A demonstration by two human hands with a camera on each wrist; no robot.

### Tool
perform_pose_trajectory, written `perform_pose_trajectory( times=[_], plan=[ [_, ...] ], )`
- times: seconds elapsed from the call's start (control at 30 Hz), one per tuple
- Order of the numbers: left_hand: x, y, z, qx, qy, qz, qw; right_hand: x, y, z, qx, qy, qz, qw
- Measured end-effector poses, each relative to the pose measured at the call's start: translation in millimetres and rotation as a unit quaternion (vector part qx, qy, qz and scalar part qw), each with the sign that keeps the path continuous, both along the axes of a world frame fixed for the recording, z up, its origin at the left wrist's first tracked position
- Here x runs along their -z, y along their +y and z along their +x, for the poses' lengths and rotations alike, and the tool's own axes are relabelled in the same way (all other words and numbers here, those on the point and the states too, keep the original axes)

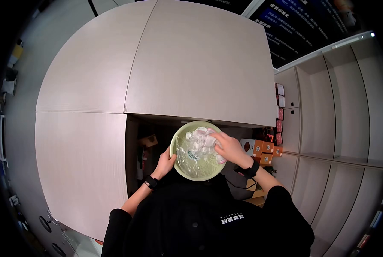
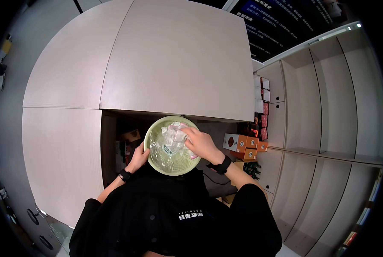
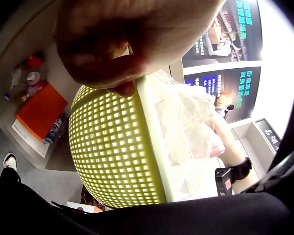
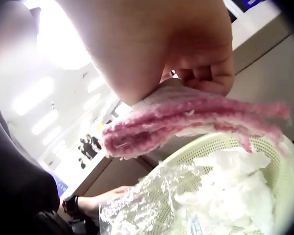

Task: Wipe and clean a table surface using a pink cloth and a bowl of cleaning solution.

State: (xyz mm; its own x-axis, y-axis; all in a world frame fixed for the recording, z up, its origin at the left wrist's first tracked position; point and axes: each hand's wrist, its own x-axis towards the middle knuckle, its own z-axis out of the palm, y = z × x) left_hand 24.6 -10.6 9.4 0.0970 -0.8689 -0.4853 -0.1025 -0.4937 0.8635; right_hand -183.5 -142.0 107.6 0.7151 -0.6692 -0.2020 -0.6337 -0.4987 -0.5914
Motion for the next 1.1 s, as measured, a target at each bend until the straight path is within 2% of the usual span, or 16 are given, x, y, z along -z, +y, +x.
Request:
perform_pose_trajectory(
  times=[0.03, 0.07, 0.13, 0.23, 0.37, 0.43, 0.53, 0.63, 0.7, 0.77, 0.8, 0.83, 0.9, 0.97, 1.07, 1.1],
  plan=[
    [-2, -1, 0, 0.007, -0.001, 0.003, 1.0, -7, 1, -4, 0.046, -0.001, 0.018, 0.999],
    [-3, -3, 1, 0.013, -0.002, 0.005, 1.0, -9, 0, -7, 0.051, -0.003, 0.017, 0.999],
    [-2, -3, 0, 0.019, -0.005, 0.0, 1.0, -13, -3, -13, 0.136, -0.12, 0.028, 0.983],
    [3, -3, 1, 0.029, -0.013, -0.007, 0.999, -23, -4, -17, 0.19, -0.14, 0.078, 0.969],
    [-1, -5, 0, 0.046, -0.004, 0.006, 0.999, -25, -1, -15, 0.173, -0.148, 0.048, 0.973],
    [4, -6, -3, 0.041, -0.014, -0.076, 0.996, -35, 2, -7, 0.185, -0.144, 0.062, 0.97],
    [3, -18, -10, 0.097, -0.011, -0.115, 0.988, -41, 1, -2, 0.208, -0.155, 0.066, 0.964],
    [-5, -35, -19, 0.176, -0.042, -0.099, 0.979, -49, 0, -8, 0.237, -0.178, 0.045, 0.954],
    [-20, -34, -15, 0.164, -0.036, -0.149, 0.974, -64, 2, -10, 0.255, -0.195, 0.01, 0.947],
    [-37, -28, -9, 0.111, 0.007, -0.167, 0.98, -79, 6, -25, 0.281, -0.21, -0.008, 0.936],
    [-45, -31, -10, 0.051, 0.023, -0.229, 0.972, -84, 8, -32, 0.286, -0.25, -0.013, 0.925],
    [-54, -34, -10, 0.056, 0.019, -0.231, 0.971, -88, 10, -36, 0.29, -0.289, -0.015, 0.912],
    [-75, -44, -12, 0.112, 0.025, -0.134, 0.984, -93, 11, -39, 0.299, -0.315, -0.018, 0.901],
    [-80, -53, -17, 0.149, 0.006, -0.15, 0.977, -97, 10, -42, 0.326, -0.315, 0.009, 0.891],
    [-80, -53, -11, 0.093, 0.013, -0.207, 0.974, -98, 15, -51, 0.305, -0.309, -0.057, 0.899],
    [-77, -54, -6, 0.075, 0.031, -0.192, 0.978, -96, 16, -54, 0.299, -0.317, -0.068, 0.897]
  ],
)
